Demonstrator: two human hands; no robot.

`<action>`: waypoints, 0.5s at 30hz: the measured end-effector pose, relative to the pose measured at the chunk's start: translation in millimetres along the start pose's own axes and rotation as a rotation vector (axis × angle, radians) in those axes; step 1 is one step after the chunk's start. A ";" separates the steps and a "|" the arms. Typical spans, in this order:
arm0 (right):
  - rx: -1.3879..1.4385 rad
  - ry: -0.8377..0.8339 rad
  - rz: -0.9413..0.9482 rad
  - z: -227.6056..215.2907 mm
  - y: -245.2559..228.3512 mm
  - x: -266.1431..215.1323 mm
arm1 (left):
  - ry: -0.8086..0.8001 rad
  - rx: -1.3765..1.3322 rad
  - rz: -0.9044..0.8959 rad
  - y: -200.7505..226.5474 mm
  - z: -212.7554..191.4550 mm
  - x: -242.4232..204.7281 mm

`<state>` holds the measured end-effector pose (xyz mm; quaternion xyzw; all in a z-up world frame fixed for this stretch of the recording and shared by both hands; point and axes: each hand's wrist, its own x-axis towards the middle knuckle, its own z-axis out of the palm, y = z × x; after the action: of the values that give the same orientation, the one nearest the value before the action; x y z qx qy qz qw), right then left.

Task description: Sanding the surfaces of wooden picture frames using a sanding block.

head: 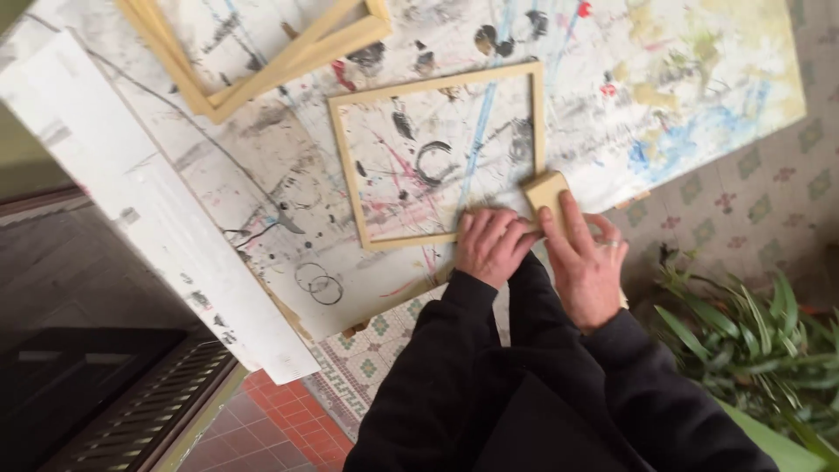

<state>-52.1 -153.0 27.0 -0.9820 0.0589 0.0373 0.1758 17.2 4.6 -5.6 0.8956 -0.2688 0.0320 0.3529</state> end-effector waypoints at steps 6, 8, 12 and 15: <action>0.104 0.102 0.023 -18.3 -5.7 99.4 | -0.092 0.013 0.016 4.0 -6.0 -1.8; 0.077 0.060 0.006 -18.3 -9.1 52.7 | -0.060 -0.005 0.025 2.1 -2.3 -2.6; -0.012 -0.014 -0.003 -9.6 -4.3 13.6 | -0.005 -0.007 -0.009 -1.9 1.2 -4.7; 0.165 0.089 -0.046 -6.0 5.0 72.6 | -0.114 0.011 0.008 0.8 1.4 -6.4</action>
<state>19.5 -167.2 24.1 -0.9659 0.0471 -0.0153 0.2542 11.1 6.2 -7.7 0.8969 -0.2919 -0.0162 0.3319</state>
